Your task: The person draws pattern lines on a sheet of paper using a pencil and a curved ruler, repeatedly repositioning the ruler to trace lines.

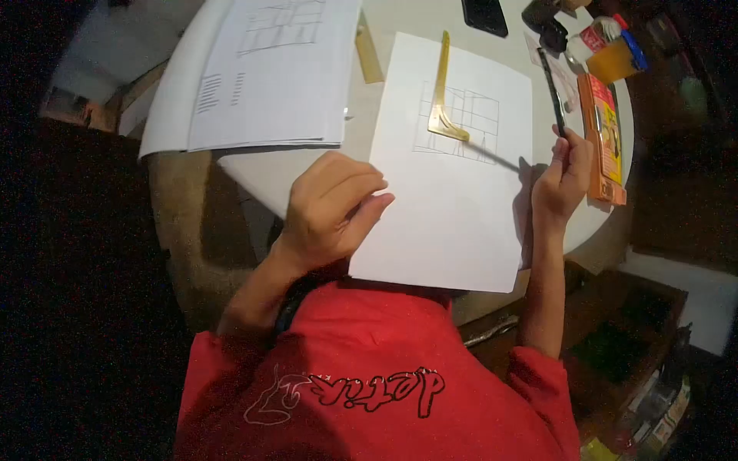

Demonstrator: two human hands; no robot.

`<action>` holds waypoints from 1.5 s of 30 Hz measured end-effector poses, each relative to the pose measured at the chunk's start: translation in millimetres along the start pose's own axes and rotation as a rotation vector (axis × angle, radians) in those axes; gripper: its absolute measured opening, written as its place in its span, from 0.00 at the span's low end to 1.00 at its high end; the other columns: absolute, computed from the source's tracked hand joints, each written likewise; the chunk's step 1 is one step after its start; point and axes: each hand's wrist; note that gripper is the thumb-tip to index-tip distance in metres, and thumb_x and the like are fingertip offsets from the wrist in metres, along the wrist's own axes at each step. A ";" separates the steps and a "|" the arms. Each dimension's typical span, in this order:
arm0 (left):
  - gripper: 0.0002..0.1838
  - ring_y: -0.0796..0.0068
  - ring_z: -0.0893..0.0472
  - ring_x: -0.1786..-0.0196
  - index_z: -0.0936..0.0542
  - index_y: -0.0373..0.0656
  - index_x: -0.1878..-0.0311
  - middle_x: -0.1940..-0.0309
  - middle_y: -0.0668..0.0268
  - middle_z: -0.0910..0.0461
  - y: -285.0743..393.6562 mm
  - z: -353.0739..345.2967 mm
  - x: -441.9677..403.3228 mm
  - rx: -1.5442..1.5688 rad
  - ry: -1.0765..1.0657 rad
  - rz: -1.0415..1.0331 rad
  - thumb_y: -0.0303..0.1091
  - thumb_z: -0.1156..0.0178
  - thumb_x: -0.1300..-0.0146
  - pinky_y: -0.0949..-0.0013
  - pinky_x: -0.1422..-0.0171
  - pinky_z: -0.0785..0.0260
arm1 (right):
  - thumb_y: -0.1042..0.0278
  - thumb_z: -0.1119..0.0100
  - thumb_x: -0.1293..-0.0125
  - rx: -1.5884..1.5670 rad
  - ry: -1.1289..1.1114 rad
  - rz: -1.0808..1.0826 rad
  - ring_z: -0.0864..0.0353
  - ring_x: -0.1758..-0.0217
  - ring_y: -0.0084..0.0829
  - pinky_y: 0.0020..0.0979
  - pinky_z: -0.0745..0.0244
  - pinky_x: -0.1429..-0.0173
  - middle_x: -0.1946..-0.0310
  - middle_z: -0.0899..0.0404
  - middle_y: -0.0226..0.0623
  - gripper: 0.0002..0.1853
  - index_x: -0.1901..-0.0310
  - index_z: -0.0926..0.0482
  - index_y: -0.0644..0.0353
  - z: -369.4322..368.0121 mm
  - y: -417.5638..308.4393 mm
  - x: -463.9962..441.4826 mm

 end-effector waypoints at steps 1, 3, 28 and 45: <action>0.07 0.64 0.21 0.63 0.16 0.39 0.63 0.64 0.63 0.15 1.4 -1.4 -1.2 -0.002 -0.012 -0.008 0.20 0.26 0.40 0.65 0.57 0.26 | 0.77 0.43 0.15 -0.017 0.024 -0.037 0.23 0.56 0.28 0.30 0.23 0.46 0.54 0.19 0.35 0.09 0.42 0.16 0.66 3.8 0.4 0.8; 0.08 0.64 0.21 0.62 0.16 0.39 0.62 0.63 0.63 0.15 2.3 -3.7 -3.9 0.025 -0.040 0.002 0.20 0.26 0.41 0.65 0.57 0.25 | 0.76 0.42 0.15 -0.015 0.027 -0.065 0.22 0.55 0.27 0.30 0.23 0.45 0.54 0.19 0.36 0.08 0.42 0.16 0.65 11.2 1.3 1.3; 0.08 0.64 0.19 0.56 0.13 0.36 0.57 0.55 0.61 0.13 -25.3 -21.5 -101.1 -0.190 -0.407 -0.066 0.21 0.25 0.40 0.65 0.52 0.22 | 0.64 0.34 0.16 -0.601 -0.666 -0.087 0.16 0.64 0.25 0.24 0.22 0.58 0.59 0.10 0.36 0.10 0.45 0.11 0.61 -42.5 6.5 -90.4; 0.10 0.65 0.19 0.53 0.10 0.34 0.52 0.49 0.57 0.13 -48.7 -32.0 -123.5 -0.063 -0.610 0.052 0.29 0.25 0.33 0.65 0.51 0.22 | 0.58 0.21 0.27 -0.546 -0.767 -0.027 0.23 0.66 0.26 0.28 0.29 0.60 0.64 0.17 0.33 0.16 0.46 0.11 0.61 -50.0 1.4 -79.4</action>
Point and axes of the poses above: each hand's wrist, its own x-axis away from the middle knuckle, its own z-axis out of the back of the hand, y = z × x
